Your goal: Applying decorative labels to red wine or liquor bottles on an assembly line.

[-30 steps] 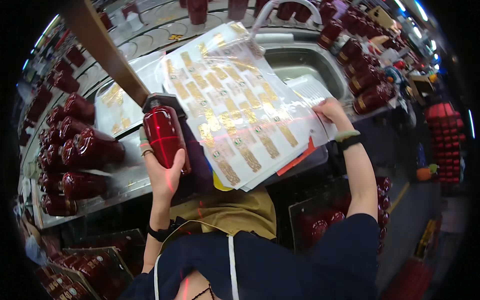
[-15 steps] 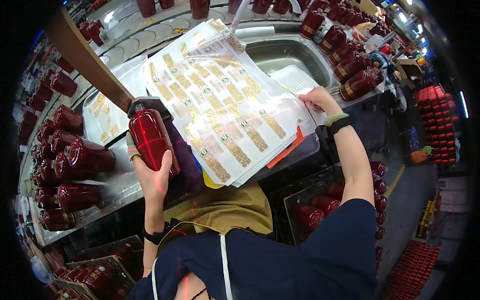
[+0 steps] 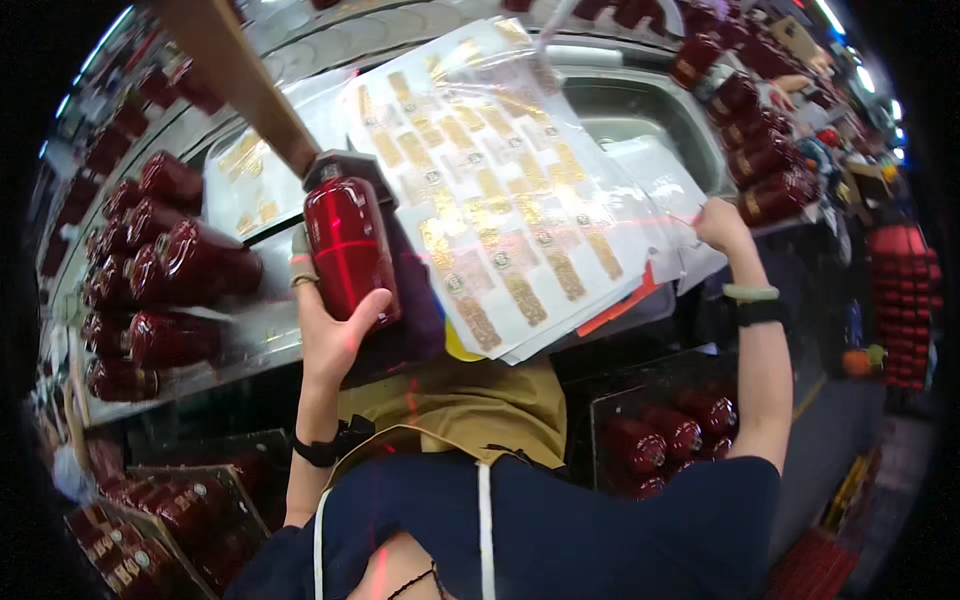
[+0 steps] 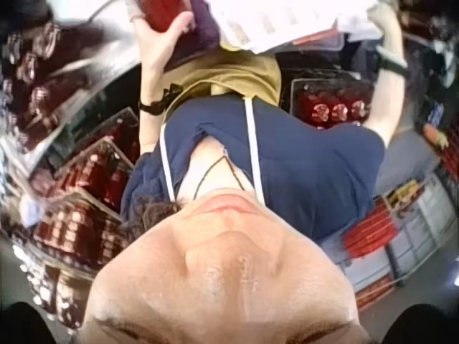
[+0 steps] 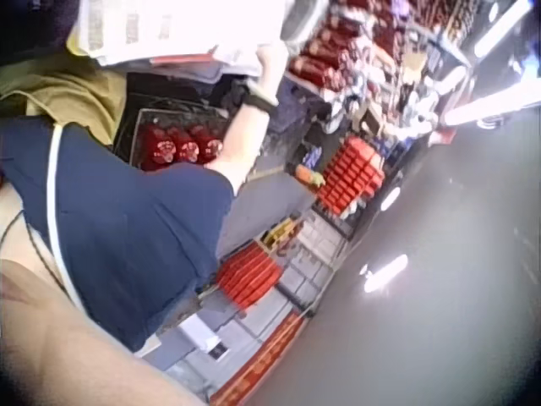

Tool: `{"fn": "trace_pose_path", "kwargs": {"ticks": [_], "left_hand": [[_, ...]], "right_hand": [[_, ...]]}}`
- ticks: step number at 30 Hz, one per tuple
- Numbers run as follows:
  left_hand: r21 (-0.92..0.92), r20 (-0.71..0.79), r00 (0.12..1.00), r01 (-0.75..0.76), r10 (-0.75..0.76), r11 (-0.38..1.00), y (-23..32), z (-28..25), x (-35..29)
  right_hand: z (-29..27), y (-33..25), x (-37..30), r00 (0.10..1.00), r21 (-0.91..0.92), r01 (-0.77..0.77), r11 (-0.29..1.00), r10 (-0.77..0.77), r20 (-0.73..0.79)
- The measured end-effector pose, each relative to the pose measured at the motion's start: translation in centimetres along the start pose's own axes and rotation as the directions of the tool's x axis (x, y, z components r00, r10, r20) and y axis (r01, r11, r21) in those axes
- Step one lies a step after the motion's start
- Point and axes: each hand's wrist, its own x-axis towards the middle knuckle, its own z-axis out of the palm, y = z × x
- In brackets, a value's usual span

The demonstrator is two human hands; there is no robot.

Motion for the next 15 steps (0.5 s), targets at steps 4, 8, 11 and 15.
{"fn": "trace_pose_path", "kwargs": {"ticks": [4,8,11,15], "left_hand": [[0.234,0.025,0.997,-0.080,0.076,0.969,-1.7,-1.5,-1.9],[0.381,-0.045,0.982,-0.154,0.184,0.912,-3.4,-1.6,-3.2],[0.374,-0.127,0.983,-0.076,0.132,0.925,-2.9,-1.2,-2.9],[0.322,-0.092,0.994,-0.021,0.053,0.946,-3.2,-2.0,-3.5]], "right_hand": [[-1.4,-1.1,-1.7,0.991,0.439,0.021,0.898,-0.077,0.109],[-4.5,-12.7,-5.7,0.974,0.792,-0.073,0.606,-0.127,0.187],[-3.9,-18.1,-8.1,0.952,0.873,-0.030,0.487,-0.252,0.173],[-3.1,-23.9,-11.0,0.918,0.895,0.038,0.444,-0.370,0.145]]}}
